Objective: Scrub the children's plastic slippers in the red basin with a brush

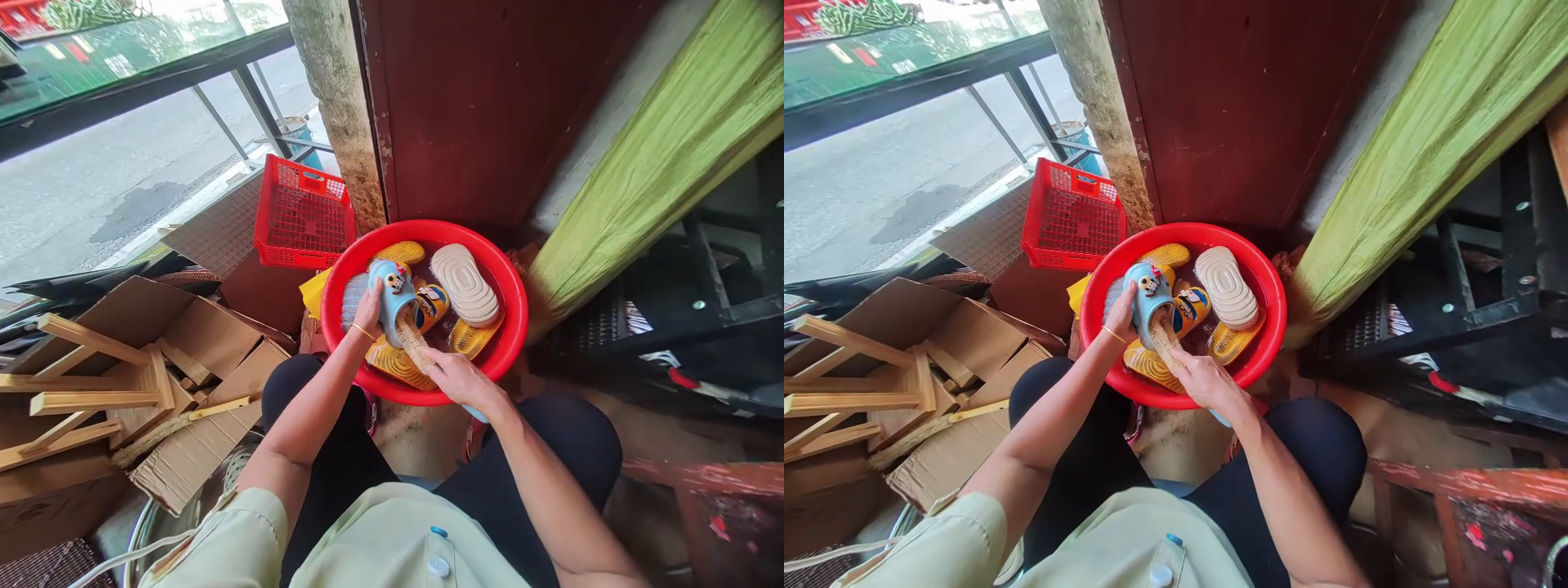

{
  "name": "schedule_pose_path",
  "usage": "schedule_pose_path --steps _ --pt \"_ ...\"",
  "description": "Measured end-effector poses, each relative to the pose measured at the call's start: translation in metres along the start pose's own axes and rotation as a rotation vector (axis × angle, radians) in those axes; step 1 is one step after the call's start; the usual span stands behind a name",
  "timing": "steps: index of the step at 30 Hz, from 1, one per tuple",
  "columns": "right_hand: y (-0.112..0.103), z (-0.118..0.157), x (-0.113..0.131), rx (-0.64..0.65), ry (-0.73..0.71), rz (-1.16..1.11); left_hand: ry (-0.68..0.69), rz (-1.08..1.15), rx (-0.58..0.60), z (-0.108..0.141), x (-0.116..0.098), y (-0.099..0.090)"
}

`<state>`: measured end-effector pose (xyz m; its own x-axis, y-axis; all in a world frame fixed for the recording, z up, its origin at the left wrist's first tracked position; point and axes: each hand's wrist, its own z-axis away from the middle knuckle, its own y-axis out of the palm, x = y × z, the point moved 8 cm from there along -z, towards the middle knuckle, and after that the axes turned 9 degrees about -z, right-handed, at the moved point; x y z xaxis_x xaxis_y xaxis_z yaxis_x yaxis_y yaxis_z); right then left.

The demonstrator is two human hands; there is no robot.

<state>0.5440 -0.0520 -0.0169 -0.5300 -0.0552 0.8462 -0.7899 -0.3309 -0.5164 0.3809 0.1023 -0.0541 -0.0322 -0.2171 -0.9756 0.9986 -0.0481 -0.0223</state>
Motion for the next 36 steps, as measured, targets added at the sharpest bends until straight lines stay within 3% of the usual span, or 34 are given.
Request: schedule_pose_path --steps 5,8,13,17,21,24,25,27,29,31,32,34,36 --pt "-0.015 -0.035 -0.003 -0.232 0.01 0.098 -0.021 0.144 0.163 0.027 -0.002 0.042" --pt "-0.016 -0.044 -0.003 -0.203 0.017 0.147 -0.039 0.185 0.133 0.029 -0.002 0.043" --pt "-0.005 -0.027 0.001 0.021 0.024 0.108 0.033 0.212 -0.095 0.013 -0.016 0.005" --pt "-0.017 0.0 -0.006 0.064 0.071 0.113 0.171 0.034 -0.182 -0.007 -0.032 -0.022" --pt "-0.06 0.025 -0.032 -0.095 0.195 0.024 0.215 -0.281 -0.3 -0.023 -0.033 -0.045" --pt "-0.093 0.041 -0.05 -0.263 0.271 -0.112 0.274 -0.49 -0.433 -0.016 -0.038 -0.052" --pt "-0.1 0.044 -0.054 -0.301 0.273 -0.152 0.342 -0.564 -0.456 -0.008 -0.043 -0.045" --pt "-0.109 0.048 -0.056 -0.356 0.26 -0.215 0.526 -0.714 -0.374 0.014 -0.051 -0.011" --pt "-0.112 0.047 -0.054 -0.392 0.236 -0.263 0.648 -0.844 -0.047 0.04 -0.04 0.05" --pt "-0.112 0.043 -0.051 -0.406 0.205 -0.297 0.62 -0.967 0.296 0.064 -0.011 0.113" --pt "-0.111 0.041 -0.049 -0.406 0.193 -0.305 0.573 -1.033 0.413 0.074 0.006 0.138" --pt "-0.108 0.035 -0.047 -0.391 0.175 -0.303 0.458 -1.188 0.496 0.083 0.033 0.173" --pt "-0.105 0.031 -0.048 -0.374 0.165 -0.281 0.372 -1.305 0.529 0.083 0.049 0.193"
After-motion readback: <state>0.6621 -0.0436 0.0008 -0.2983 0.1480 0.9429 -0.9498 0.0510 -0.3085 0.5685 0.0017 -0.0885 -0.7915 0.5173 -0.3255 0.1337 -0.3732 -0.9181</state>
